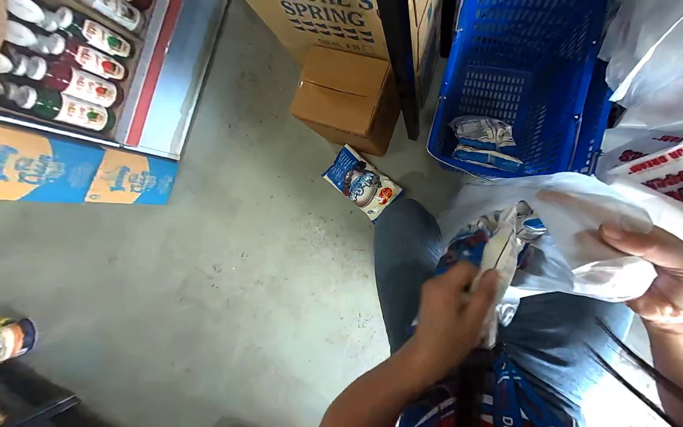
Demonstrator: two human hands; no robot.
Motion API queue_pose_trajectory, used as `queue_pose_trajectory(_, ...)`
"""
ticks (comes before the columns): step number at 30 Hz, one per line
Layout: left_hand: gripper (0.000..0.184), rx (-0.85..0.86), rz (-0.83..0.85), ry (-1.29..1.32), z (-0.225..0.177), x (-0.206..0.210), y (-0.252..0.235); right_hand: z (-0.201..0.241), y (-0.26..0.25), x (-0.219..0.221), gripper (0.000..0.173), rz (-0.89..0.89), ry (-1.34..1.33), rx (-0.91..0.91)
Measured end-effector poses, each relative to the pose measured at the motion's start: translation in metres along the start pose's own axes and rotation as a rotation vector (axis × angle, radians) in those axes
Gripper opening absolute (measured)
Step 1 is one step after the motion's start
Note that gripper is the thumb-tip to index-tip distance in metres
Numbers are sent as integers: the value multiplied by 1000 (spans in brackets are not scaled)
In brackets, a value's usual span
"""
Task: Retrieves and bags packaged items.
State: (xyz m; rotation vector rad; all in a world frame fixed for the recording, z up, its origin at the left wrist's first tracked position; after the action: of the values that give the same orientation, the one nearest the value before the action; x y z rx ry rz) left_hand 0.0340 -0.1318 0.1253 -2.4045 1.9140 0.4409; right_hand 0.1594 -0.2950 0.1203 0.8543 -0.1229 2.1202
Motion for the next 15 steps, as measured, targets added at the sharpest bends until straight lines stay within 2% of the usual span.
queue_pose_trajectory(3,35,-77,285,-117,17,63,-38,-3,-5,3,18,16,10,-1)
queue_pose_trajectory(5,47,54,377,-130,15,80,-52,0,-9,-2,18,-39,55,-9)
queue_pose_trajectory(7,36,185,280,-47,8,62,-60,1,-12,-11,21,-68,91,3)
queue_pose_trajectory(9,26,161,100,131,22,13,-71,-6,-10,-22,24,-51,115,51)
queue_pose_trajectory(10,26,102,-30,185,45,-18,-78,-12,-8,-26,25,-28,126,94)
queue_pose_trajectory(12,29,-115,-222,163,118,-73,-98,-24,-4,-25,29,-2,134,187)
queue_pose_trajectory(14,31,-375,-269,-60,217,-108,-121,-32,0,-22,34,-10,121,239)
queue_pose_trajectory(15,36,-492,-239,-222,266,-115,-132,-34,1,-22,34,-29,128,246)
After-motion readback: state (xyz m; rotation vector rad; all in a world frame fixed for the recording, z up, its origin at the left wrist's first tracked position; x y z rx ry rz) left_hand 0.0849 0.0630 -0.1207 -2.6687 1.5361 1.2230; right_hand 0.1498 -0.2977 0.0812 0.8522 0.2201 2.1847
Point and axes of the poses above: each hand's wrist, its own y-axis away from the middle knuckle, its own x-axis out of the palm, z = x × y, the point moved 7 cm from there along -y, towards the middle knuckle, and after that the axes turned 4 degrees about z, right-handed, at the moved point
